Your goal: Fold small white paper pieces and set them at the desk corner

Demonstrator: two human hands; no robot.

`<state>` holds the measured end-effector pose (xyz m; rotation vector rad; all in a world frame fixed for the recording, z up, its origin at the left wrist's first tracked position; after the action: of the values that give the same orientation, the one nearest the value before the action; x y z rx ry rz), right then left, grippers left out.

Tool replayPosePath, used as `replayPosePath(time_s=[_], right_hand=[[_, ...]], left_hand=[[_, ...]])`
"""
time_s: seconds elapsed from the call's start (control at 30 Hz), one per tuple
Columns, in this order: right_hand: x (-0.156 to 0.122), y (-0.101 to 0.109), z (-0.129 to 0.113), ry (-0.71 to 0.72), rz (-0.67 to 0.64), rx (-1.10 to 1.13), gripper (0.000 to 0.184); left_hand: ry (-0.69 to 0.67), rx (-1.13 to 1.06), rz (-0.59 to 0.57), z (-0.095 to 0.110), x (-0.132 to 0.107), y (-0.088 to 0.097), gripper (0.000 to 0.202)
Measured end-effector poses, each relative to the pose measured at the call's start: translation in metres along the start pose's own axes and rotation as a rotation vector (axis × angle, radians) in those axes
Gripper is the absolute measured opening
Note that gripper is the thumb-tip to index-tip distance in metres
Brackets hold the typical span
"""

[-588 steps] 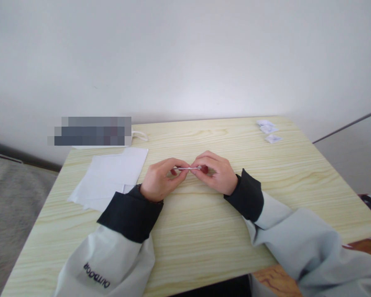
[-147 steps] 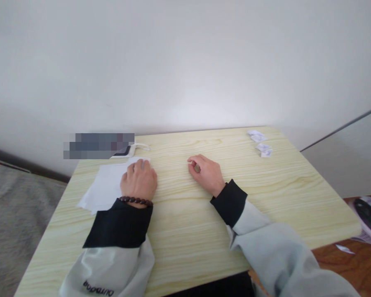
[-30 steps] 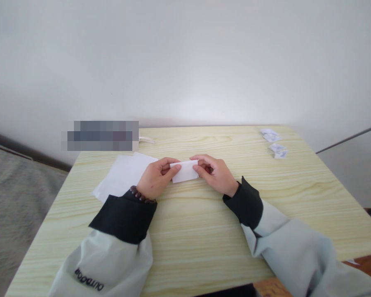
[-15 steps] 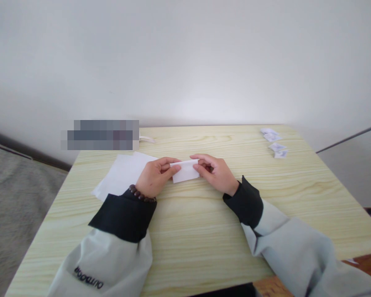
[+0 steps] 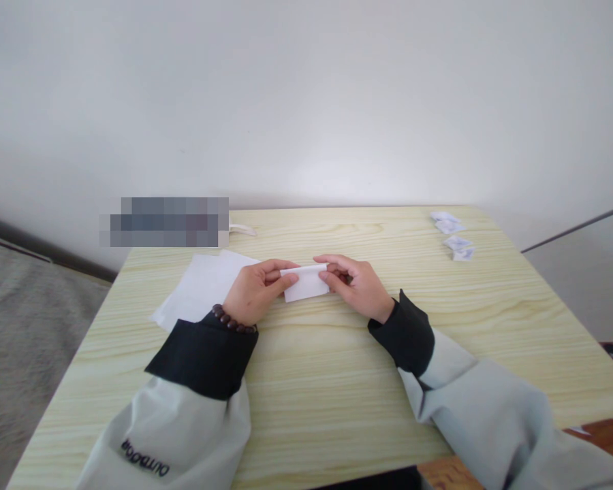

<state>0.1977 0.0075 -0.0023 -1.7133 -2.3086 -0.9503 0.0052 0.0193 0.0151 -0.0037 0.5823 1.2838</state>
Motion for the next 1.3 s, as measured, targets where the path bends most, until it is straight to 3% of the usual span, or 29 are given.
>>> replayPosePath(time_s=[0.33, 0.67, 1.03, 1.3], right_hand=[[0.0, 0.001, -0.001, 0.014, -0.001, -0.032, 0.029], [0.0, 0.001, -0.002, 0.046, -0.034, -0.059, 0.03], [0.001, -0.006, -0.017, 0.104, 0.018, -0.191, 0.017], [0.002, -0.011, -0.022, 0.227, -0.005, -0.271, 0.012]], left_hand=[[0.016, -0.026, 0.0, 0.002, -0.001, -0.001, 0.045], [0.027, 0.005, 0.082, 0.006, -0.004, -0.002, 0.038], [-0.034, 0.043, 0.138, 0.001, -0.007, -0.009, 0.035], [-0.124, 0.1, 0.184, 0.0, -0.007, -0.009, 0.034]])
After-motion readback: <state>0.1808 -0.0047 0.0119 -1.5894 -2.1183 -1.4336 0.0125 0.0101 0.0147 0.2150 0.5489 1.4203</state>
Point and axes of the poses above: each hand's wrist, its own x-axis towards the middle knuckle, its own y-axis out of the back of the hand, z = x × y, the point moved 2 cm from there along x, towards the middle knuckle, and after that the axes turned 15 degrees about y, right-handed, at the moved point
